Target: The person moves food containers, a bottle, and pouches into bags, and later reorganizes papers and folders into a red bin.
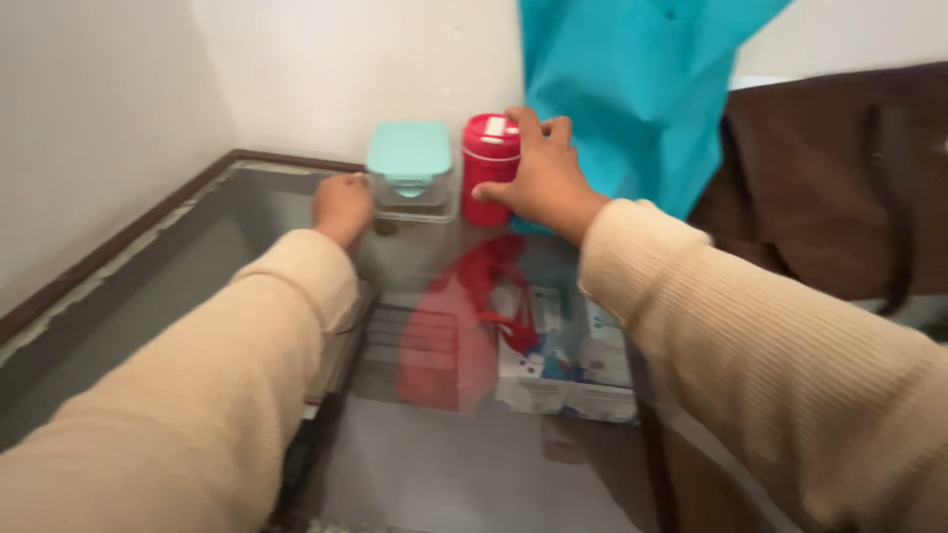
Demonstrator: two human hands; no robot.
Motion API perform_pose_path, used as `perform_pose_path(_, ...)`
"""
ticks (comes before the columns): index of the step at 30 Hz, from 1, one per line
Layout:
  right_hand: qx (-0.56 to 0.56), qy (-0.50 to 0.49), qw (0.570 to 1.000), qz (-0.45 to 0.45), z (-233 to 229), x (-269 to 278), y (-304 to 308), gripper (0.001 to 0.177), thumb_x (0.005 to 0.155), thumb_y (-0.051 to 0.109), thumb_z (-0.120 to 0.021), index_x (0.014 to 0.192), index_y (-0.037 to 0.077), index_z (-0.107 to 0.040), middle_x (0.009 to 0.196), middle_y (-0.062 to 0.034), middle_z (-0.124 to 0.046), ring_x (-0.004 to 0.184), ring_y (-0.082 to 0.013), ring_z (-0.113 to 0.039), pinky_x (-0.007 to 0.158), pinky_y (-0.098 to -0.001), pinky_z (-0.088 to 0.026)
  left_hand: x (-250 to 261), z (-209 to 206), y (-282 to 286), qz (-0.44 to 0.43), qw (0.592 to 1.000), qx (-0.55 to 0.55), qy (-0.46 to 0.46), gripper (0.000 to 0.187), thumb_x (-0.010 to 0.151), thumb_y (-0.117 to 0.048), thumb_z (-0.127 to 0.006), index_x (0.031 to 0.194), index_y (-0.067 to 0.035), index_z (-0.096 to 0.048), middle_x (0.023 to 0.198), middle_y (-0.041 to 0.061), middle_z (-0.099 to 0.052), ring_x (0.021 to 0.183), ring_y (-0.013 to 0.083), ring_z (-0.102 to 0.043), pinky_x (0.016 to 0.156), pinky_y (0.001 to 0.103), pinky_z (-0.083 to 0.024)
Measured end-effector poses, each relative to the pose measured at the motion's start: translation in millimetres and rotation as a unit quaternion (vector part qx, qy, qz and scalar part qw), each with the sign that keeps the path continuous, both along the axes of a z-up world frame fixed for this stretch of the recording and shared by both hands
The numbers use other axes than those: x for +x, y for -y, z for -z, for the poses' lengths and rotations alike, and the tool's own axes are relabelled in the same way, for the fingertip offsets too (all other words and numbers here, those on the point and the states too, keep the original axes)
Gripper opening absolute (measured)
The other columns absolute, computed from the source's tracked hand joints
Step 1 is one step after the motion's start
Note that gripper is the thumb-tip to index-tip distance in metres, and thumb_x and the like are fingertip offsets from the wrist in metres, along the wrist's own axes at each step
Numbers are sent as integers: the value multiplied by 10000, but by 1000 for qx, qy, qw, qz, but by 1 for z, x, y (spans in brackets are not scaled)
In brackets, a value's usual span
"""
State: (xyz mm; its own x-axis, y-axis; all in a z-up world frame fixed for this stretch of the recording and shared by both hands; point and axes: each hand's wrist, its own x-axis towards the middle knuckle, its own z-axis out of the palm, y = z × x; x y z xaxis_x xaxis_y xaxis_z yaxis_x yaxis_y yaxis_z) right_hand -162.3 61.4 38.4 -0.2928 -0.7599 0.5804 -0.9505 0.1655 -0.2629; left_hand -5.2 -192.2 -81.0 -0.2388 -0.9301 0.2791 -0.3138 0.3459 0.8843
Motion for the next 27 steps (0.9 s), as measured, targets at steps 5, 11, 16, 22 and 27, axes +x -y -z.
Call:
perform_pose_path(5,122,65,989,-60,-35,-28,-156,915,713,469,-856,1476,133,-479,1459,-156,-559,1281,-325,-562,989,-458,-494,19,-11,-13,-130,985,64,-98,728,1031,-446,-544,1487,3,-196,1484,382,-222,1312,507,-377,1016,561,-372)
perform_pose_path(11,284,119,883,355,-57,-115,-382,747,783,390,-831,1441,150,-570,1294,-124,-676,1153,-270,-679,885,-441,-590,51,-52,-89,-60,914,-365,-166,322,1114,-89,-577,1368,-30,-389,1348,183,-389,1204,274,-503,1063,447,-474)
perform_pose_path(16,338,197,838,381,-2,-140,-480,596,795,303,-825,1340,157,-633,1164,-85,-730,1034,-228,-716,820,-381,-615,-13,-106,-218,126,863,-419,-254,213,1177,-95,-607,1317,-48,-454,1264,105,-463,1126,182,-512,958,299,-502)
perform_pose_path(22,72,387,919,-25,49,-116,-485,567,753,207,-831,1288,178,-646,1126,-35,-786,971,-161,-779,754,-311,-635,-110,-114,-425,525,769,-269,-247,84,1086,-135,-630,1162,-100,-630,1077,42,-595,1042,148,-611,937,290,-523)
perform_pose_path(27,-11,-17,942,334,16,-160,-522,764,697,369,-943,1375,240,-616,1136,-157,-672,1007,-285,-661,861,-407,-561,-139,-79,-561,628,676,-362,135,647,967,-583,-525,1488,-200,-516,1526,156,-454,1405,437,-372,1129,597,-282)
